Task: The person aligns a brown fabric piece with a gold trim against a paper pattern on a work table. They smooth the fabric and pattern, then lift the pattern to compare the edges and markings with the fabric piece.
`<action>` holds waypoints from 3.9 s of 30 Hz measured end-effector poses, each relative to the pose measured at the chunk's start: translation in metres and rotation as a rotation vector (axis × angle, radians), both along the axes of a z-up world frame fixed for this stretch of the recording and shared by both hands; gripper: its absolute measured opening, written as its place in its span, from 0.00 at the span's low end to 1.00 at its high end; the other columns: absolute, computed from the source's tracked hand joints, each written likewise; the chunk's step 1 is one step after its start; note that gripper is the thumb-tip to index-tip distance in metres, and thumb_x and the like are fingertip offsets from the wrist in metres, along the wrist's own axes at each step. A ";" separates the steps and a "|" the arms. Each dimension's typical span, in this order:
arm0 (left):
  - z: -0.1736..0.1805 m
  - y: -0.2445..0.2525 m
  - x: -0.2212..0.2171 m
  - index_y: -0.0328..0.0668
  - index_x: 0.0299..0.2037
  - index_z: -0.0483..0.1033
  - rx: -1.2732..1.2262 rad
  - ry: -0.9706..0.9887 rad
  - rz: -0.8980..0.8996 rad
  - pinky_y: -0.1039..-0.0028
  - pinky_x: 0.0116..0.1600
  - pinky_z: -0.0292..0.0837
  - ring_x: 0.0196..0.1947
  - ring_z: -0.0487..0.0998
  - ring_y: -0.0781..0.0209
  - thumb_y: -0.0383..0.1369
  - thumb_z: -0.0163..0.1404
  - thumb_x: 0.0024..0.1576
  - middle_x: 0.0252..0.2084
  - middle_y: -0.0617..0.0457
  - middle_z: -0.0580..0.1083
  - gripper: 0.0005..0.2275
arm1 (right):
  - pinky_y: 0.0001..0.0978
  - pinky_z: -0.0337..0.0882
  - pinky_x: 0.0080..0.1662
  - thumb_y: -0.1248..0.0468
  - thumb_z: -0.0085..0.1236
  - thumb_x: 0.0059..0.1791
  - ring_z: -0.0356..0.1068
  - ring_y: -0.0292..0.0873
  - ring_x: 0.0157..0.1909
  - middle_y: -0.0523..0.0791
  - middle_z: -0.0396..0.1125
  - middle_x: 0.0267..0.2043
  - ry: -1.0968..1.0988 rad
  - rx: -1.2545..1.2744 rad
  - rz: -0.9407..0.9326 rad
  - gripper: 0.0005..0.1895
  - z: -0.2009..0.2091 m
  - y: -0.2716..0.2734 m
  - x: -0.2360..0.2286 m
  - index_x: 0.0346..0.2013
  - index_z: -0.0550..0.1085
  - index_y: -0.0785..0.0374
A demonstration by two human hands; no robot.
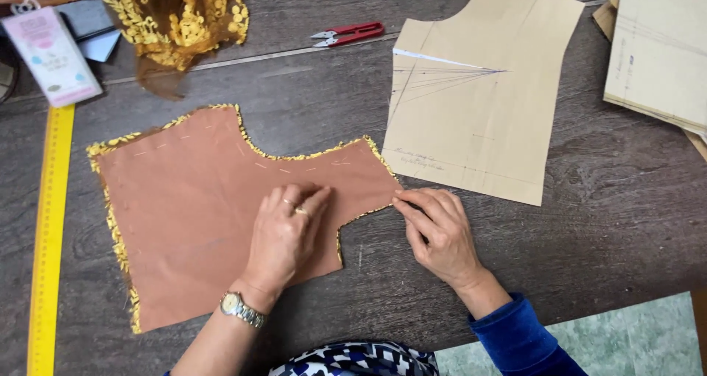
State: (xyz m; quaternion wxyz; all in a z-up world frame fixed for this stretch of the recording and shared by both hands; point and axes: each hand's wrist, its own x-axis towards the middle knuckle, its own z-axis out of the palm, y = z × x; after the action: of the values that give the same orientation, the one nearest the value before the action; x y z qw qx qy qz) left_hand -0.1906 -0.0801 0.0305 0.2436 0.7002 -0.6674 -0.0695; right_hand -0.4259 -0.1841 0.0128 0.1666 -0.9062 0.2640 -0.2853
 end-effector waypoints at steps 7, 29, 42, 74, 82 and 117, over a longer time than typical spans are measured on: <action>-0.004 0.031 -0.011 0.42 0.59 0.67 -0.016 -0.063 -0.197 0.58 0.67 0.54 0.63 0.64 0.50 0.29 0.42 0.61 0.61 0.47 0.66 0.16 | 0.42 0.65 0.50 0.76 0.51 0.46 0.67 0.48 0.49 0.46 0.69 0.50 0.016 -0.039 0.050 0.15 0.009 0.000 0.003 0.47 0.73 0.64; -0.017 0.011 -0.027 0.44 0.53 0.73 -0.058 -0.090 -0.255 0.58 0.61 0.61 0.57 0.69 0.51 0.30 0.45 0.56 0.52 0.48 0.72 0.15 | 0.45 0.66 0.54 0.73 0.50 0.47 0.70 0.50 0.50 0.47 0.71 0.47 -0.063 0.065 -0.077 0.14 -0.003 0.001 -0.003 0.45 0.77 0.62; -0.011 0.024 0.006 0.50 0.47 0.78 -0.012 0.092 -0.073 0.69 0.43 0.68 0.42 0.74 0.56 0.32 0.48 0.56 0.45 0.56 0.74 0.10 | 0.51 0.56 0.64 0.73 0.48 0.47 0.64 0.51 0.61 0.46 0.68 0.56 0.010 0.082 0.082 0.17 0.006 0.023 0.026 0.48 0.76 0.59; 0.011 0.052 -0.004 0.40 0.46 0.76 -0.063 0.139 -0.216 0.66 0.42 0.64 0.38 0.69 0.52 0.33 0.46 0.61 0.44 0.48 0.71 0.10 | 0.56 0.52 0.68 0.71 0.41 0.53 0.60 0.53 0.66 0.51 0.61 0.62 -0.079 0.126 0.077 0.17 0.027 0.033 0.068 0.57 0.68 0.65; 0.009 0.075 0.014 0.33 0.53 0.68 -0.161 0.036 0.096 0.56 0.60 0.64 0.52 0.71 0.46 0.29 0.45 0.60 0.53 0.42 0.69 0.13 | 0.59 0.38 0.68 0.53 0.40 0.54 0.35 0.55 0.76 0.50 0.36 0.75 0.282 0.072 0.130 0.34 0.006 0.047 0.127 0.71 0.46 0.61; -0.017 0.101 0.122 0.48 0.71 0.44 0.285 -0.254 0.565 0.41 0.67 0.35 0.73 0.37 0.50 0.56 0.31 0.60 0.74 0.51 0.42 0.33 | 0.56 0.35 0.70 0.44 0.30 0.51 0.34 0.51 0.76 0.48 0.35 0.76 0.433 -0.281 0.015 0.37 -0.024 0.058 0.143 0.71 0.47 0.58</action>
State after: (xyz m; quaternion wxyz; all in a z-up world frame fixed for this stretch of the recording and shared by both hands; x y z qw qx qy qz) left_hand -0.0682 0.0205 0.0137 0.0679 0.8876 -0.4557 -0.0043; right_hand -0.2833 -0.1261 -0.0113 -0.0195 -0.9623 0.2447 -0.1172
